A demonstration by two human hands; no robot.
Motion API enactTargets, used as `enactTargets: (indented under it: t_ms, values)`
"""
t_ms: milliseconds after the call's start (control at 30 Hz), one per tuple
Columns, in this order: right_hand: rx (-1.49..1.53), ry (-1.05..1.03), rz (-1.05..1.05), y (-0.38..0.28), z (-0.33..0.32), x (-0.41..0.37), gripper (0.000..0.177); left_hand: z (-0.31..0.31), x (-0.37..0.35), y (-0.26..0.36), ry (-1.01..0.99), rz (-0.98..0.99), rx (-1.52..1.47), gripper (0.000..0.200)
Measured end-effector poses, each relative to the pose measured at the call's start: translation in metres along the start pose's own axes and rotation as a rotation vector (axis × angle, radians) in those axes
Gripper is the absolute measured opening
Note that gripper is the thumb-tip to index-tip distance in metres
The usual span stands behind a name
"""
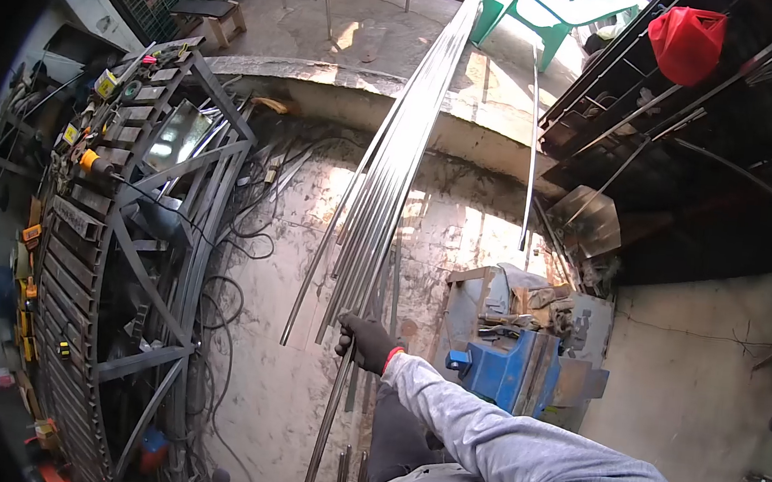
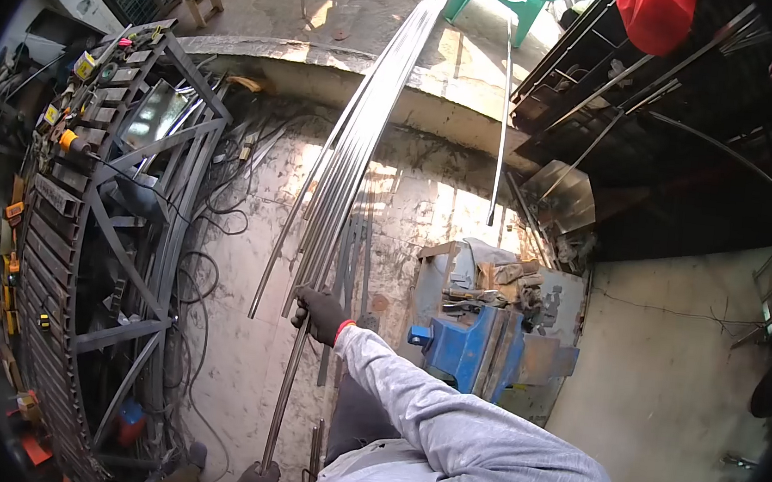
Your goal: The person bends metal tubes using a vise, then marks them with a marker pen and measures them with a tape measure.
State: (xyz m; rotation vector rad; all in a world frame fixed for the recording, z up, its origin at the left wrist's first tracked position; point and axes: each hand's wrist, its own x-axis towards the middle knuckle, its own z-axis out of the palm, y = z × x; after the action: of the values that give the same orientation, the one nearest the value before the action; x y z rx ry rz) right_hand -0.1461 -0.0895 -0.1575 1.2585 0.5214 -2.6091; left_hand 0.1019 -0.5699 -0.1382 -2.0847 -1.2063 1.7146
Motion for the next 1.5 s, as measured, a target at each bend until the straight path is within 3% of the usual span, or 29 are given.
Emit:
enactTargets:
  t_ms: [100, 200, 233, 300, 500, 633, 700, 767, 800, 900, 1000, 1067, 1133, 1200, 1267, 1333, 1433, 1500]
  values:
    - [-0.022, -0.015, 0.011, 0.016, -0.005, -0.022, 0.013, -0.029, 0.007, 0.001, -0.054, -0.658, -0.905, 0.013]
    - [-0.072, -0.002, -0.029, 0.017, 0.002, -0.032, 0.014, -0.042, 0.016, -0.017, -0.109, -1.342, -1.802, 0.036]
    - [-0.078, -0.007, -0.045, 0.013, 0.002, -0.035, 0.014, -0.044, 0.021, -0.029, -0.162, -1.469, -2.014, 0.036]
    - [-0.087, -0.011, -0.085, 0.000, 0.004, -0.044, 0.015, -0.049, 0.040, -0.046, -0.235, -1.527, -2.212, 0.036]
    - [-0.164, 0.163, -0.325, -0.052, -0.001, -0.070, 0.016, -0.058, 0.091, -0.076, -0.161, -1.472, -2.483, 0.035]
    - [-0.250, 0.156, -0.440, -0.088, -0.006, -0.103, 0.018, -0.061, 0.104, -0.084, -0.073, -1.426, -2.587, 0.036]
    - [-0.245, 0.136, -0.469, -0.098, -0.016, -0.110, 0.021, -0.068, 0.093, -0.095, -0.071, -1.422, -2.612, 0.036]
    - [-0.183, 0.052, -0.465, -0.102, -0.033, -0.104, 0.030, -0.088, 0.064, -0.159, -0.125, -1.442, -2.588, 0.035]
    - [-0.174, 0.087, -0.485, -0.101, -0.027, -0.116, 0.019, -0.098, 0.051, -0.191, -0.180, -1.455, -2.576, 0.034]
    - [-0.112, 0.053, -0.503, -0.099, -0.035, -0.134, 0.017, -0.119, 0.035, -0.216, -0.150, -1.504, -2.561, 0.036]
    - [-0.067, -0.124, -0.404, -0.097, -0.066, -0.144, 0.016, -0.134, 0.031, -0.205, -0.130, -1.453, -2.572, 0.036]
    - [-0.154, -0.165, -0.393, -0.094, -0.088, -0.164, 0.019, -0.136, 0.044, -0.192, -0.042, -1.382, -2.717, 0.031]
    - [-0.304, -0.090, -0.399, -0.082, -0.100, -0.221, 0.023, -0.138, 0.067, -0.186, 0.027, -1.330, -2.644, 0.034]
    - [-0.421, -0.156, -0.347, -0.058, -0.149, -0.234, 0.035, -0.134, 0.098, -0.187, 0.110, -1.169, -2.729, 0.034]
    - [-0.579, -0.110, -0.351, -0.021, -0.194, -0.268, 0.053, -0.162, 0.117, -0.228, 0.123, -1.028, -2.862, 0.029]
    - [-0.522, -0.141, -0.319, 0.013, -0.229, -0.326, 0.051, -0.168, 0.152, -0.230, 0.348, -0.717, -2.773, 0.019]
    - [-0.250, -0.140, -0.277, 0.064, -0.313, -0.362, 0.044, -0.218, 0.183, -0.268, 0.246, -0.589, -3.018, 0.020]
    - [-0.034, -0.079, -0.228, 0.077, -0.323, -0.413, 0.032, -0.241, 0.206, -0.271, 0.201, -0.557, -3.038, 0.027]
